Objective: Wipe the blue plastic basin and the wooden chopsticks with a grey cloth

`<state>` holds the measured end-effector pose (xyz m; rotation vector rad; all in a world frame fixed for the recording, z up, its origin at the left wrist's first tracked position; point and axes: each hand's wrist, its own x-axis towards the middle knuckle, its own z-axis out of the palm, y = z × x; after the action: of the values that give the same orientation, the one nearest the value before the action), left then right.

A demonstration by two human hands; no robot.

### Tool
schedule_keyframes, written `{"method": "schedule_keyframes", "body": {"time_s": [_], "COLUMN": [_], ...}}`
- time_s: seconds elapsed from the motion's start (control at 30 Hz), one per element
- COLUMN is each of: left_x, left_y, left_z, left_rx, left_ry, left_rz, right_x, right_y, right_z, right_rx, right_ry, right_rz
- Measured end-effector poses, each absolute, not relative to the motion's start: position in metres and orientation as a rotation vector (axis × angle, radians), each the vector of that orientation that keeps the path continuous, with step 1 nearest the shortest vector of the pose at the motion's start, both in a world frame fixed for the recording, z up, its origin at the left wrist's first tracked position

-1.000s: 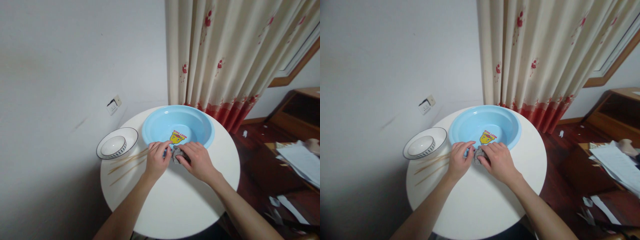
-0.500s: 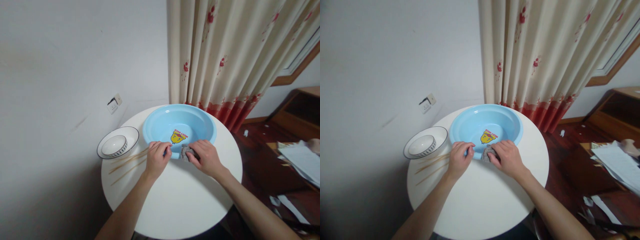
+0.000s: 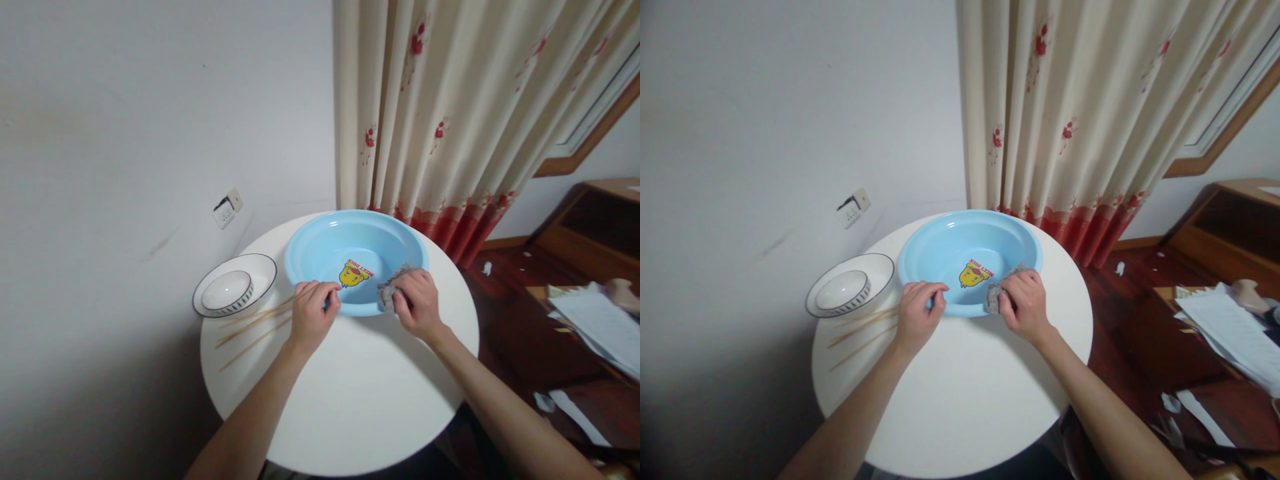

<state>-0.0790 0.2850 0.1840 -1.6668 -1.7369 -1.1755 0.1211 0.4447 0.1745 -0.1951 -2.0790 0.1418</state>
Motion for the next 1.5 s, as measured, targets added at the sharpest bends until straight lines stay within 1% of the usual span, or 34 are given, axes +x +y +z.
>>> {"method": "schedule_keyframes", "body": {"time_s": [0.2,0.33,0.6,0.87,1.0,1.27,1.37,1.5], "left_x": [-0.080,-0.081,-0.076,-0.082,-0.084,-0.086,-0.079,-0.069], "left_y": [0.285,0.285,0.283,0.281,0.279,0.272,0.268,0.270], "left_z": [0.182,0.183,0.187,0.192,0.194,0.197,0.194,0.185], "left_rx": [-1.680,-1.684,-1.702,-1.639,-1.625,-1.561,-1.678,-1.877], "left_ry": [-1.743,-1.744,-1.740,-1.801,-1.838,-1.774,-1.726,-1.767], "left_rz": [-1.156,-1.151,-1.134,-1.239,-1.268,-1.212,-1.201,-1.097], "right_x": [0.095,0.086,0.102,0.131,0.136,0.115,0.101,0.084], "right_y": [0.380,0.365,0.384,0.450,0.466,0.437,0.419,0.403], "right_z": [0.180,0.180,0.180,0.175,0.171,0.168,0.169,0.169], "right_rx": [-0.389,-0.408,-0.298,-0.230,-0.191,-0.432,-0.563,-0.661], "right_ry": [-2.201,-2.235,-2.200,-2.095,-2.065,-2.024,-2.034,-2.036], "right_rz": [0.010,-0.023,0.044,0.100,0.111,0.012,-0.074,-0.151]}}
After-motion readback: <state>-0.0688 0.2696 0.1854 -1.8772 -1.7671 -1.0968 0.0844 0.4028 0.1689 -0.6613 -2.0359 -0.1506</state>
